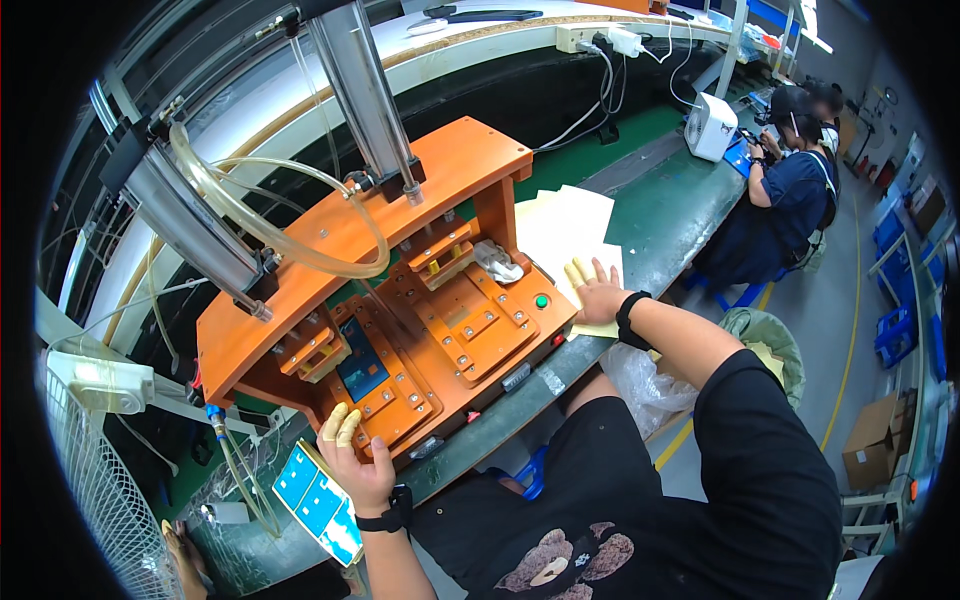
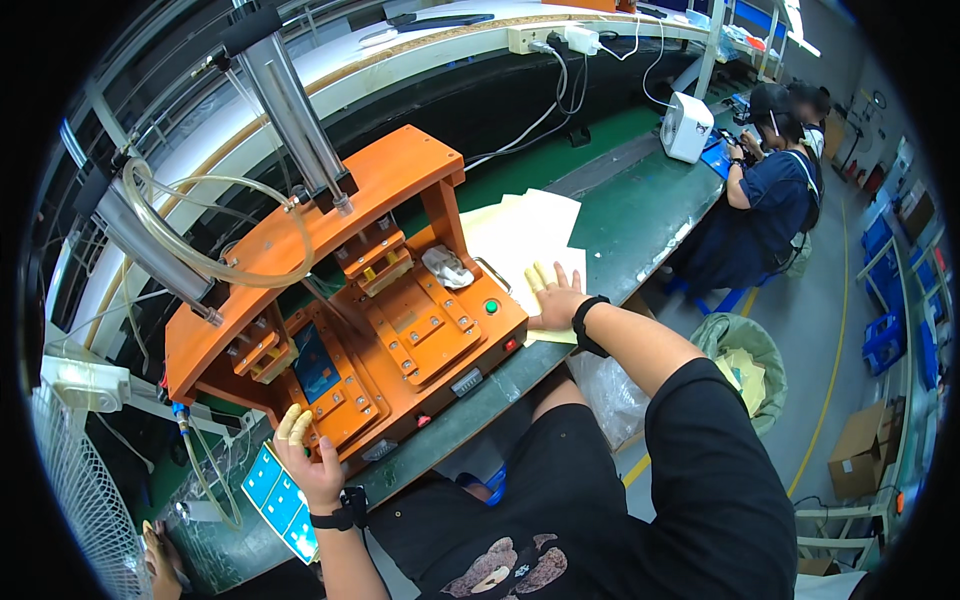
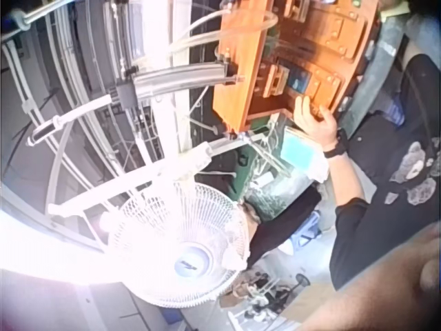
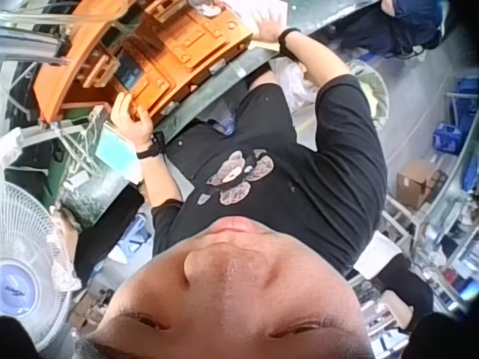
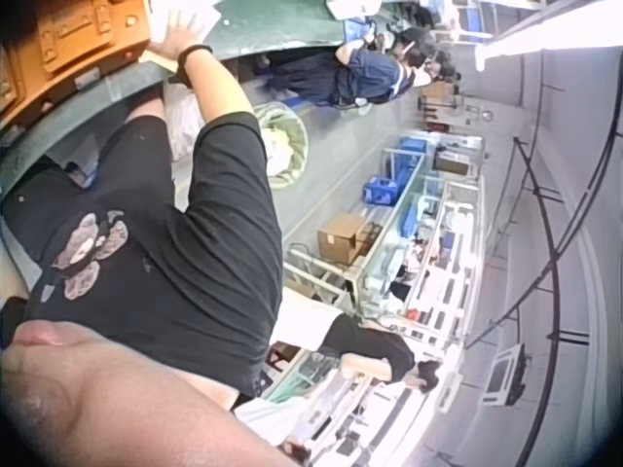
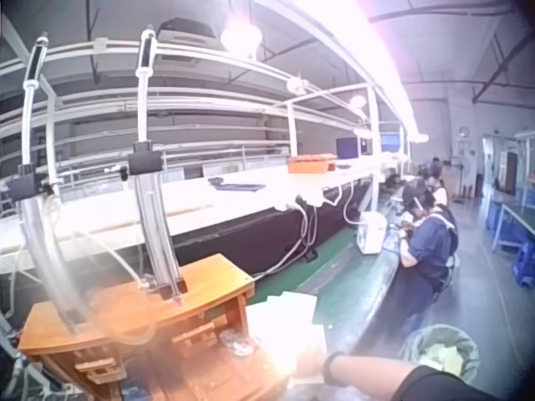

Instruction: Manually assembling plastic components for electronic products using a pneumatic press.

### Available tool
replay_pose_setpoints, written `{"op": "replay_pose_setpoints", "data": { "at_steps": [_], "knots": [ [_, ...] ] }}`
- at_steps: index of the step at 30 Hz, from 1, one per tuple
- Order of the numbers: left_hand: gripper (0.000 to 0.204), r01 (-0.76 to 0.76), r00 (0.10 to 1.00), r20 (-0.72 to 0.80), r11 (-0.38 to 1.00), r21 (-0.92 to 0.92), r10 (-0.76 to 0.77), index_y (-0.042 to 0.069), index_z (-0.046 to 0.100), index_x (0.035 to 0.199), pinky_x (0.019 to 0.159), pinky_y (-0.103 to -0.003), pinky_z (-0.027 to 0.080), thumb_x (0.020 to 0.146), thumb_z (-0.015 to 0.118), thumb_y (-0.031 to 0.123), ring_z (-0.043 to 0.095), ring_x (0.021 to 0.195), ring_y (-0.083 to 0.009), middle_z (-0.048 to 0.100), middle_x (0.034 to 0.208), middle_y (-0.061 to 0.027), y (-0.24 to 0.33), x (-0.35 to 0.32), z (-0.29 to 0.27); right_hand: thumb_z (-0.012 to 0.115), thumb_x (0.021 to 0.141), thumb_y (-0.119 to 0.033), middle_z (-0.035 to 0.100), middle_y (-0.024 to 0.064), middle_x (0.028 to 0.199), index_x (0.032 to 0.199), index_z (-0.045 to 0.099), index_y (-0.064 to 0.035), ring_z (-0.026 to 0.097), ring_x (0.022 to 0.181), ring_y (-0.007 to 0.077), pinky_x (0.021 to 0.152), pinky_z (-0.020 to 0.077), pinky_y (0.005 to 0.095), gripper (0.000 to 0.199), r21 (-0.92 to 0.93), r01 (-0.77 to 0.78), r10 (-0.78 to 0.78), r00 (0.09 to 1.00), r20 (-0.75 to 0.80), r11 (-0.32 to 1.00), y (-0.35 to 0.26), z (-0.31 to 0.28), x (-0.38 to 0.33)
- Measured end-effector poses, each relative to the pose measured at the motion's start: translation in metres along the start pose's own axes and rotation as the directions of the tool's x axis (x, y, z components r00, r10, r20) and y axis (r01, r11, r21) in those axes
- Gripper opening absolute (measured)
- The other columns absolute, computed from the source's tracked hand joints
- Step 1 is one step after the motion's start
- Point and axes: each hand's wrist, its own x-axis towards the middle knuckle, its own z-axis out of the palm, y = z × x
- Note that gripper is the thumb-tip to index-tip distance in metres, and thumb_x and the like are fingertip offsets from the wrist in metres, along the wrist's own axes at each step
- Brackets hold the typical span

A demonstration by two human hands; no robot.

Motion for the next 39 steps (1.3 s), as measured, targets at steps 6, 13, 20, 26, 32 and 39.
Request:
{"op": "replay_pose_setpoints", "data": {
  "at_steps": [6,13,20,26,32,39],
  "knots": [
    [0.037,0.001,1.000,0.003,1.000,-0.006,-0.001,0.001,0.060,0.116,0.105,-0.048,0.036,0.083,0.063,0.017,0.049,0.119,-0.0383,0.057,0.128,-0.0178,-0.002,-0.002,0.000,0.045,0.084,-0.074,0.029,0.0285,0.154,0.150,0.031,-0.0002,-0.005,0.148,0.0477,0.114,0.0025,0.0680,0.100,-0.109,-0.003,0.008,0.999,0.046,0.994,0.004,0.007,0.020],
    [0.036,-0.033,0.999,0.021,0.998,0.048,0.032,0.000,0.060,0.118,0.102,-0.043,0.040,0.090,0.060,0.022,0.051,0.120,-0.0345,0.055,0.129,-0.0186,0.000,-0.001,0.000,0.054,0.090,-0.048,0.016,0.0260,0.159,0.157,0.009,-0.0056,-0.008,0.148,0.0480,0.114,0.0027,0.0686,0.090,-0.049,-0.048,0.048,0.999,0.001,0.998,0.008,0.011,0.043],
    [0.035,-0.033,0.999,0.022,0.998,0.047,0.032,0.000,0.061,0.117,0.102,-0.043,0.040,0.090,0.060,0.021,0.051,0.119,-0.0346,0.056,0.128,-0.0183,0.000,0.001,0.000,0.051,0.088,-0.062,0.026,0.0258,0.156,0.152,0.028,-0.0023,-0.003,0.149,0.0465,0.113,0.0031,0.0693,0.091,0.010,-0.005,0.007,0.984,-0.177,1.000,0.011,0.011,0.061],
    [0.035,-0.017,0.999,0.029,0.999,0.033,0.016,-0.001,0.061,0.118,0.102,-0.042,0.040,0.088,0.060,0.019,0.051,0.120,-0.0340,0.056,0.128,-0.0185,0.000,0.001,0.000,0.052,0.086,-0.062,0.029,0.0263,0.155,0.148,0.037,-0.0001,-0.002,0.149,0.0461,0.113,0.0030,0.0692,0.089,-0.019,-0.038,0.036,0.995,-0.096,0.999,0.006,-0.005,0.065],
    [0.036,-0.008,0.999,0.038,0.999,0.045,0.007,-0.001,0.060,0.118,0.102,-0.041,0.040,0.089,0.060,0.020,0.050,0.120,-0.0334,0.054,0.129,-0.0186,-0.001,0.000,0.001,0.053,0.085,-0.064,0.030,0.0266,0.154,0.147,0.039,0.0003,-0.003,0.149,0.0451,0.114,0.0027,0.0688,0.090,0.002,-0.038,0.038,0.996,-0.082,0.999,0.004,-0.015,0.064],
    [0.037,-0.007,0.999,0.036,0.999,0.052,0.005,-0.001,0.061,0.118,0.102,-0.041,0.040,0.090,0.060,0.022,0.050,0.119,-0.0331,0.055,0.129,-0.0185,0.000,0.000,0.001,0.049,0.086,-0.070,0.030,0.0250,0.155,0.150,0.034,-0.0015,-0.002,0.149,0.0455,0.114,0.0025,0.0689,0.095,-0.045,-0.035,0.032,0.998,-0.059,0.998,0.006,-0.009,0.066]
  ]
}}
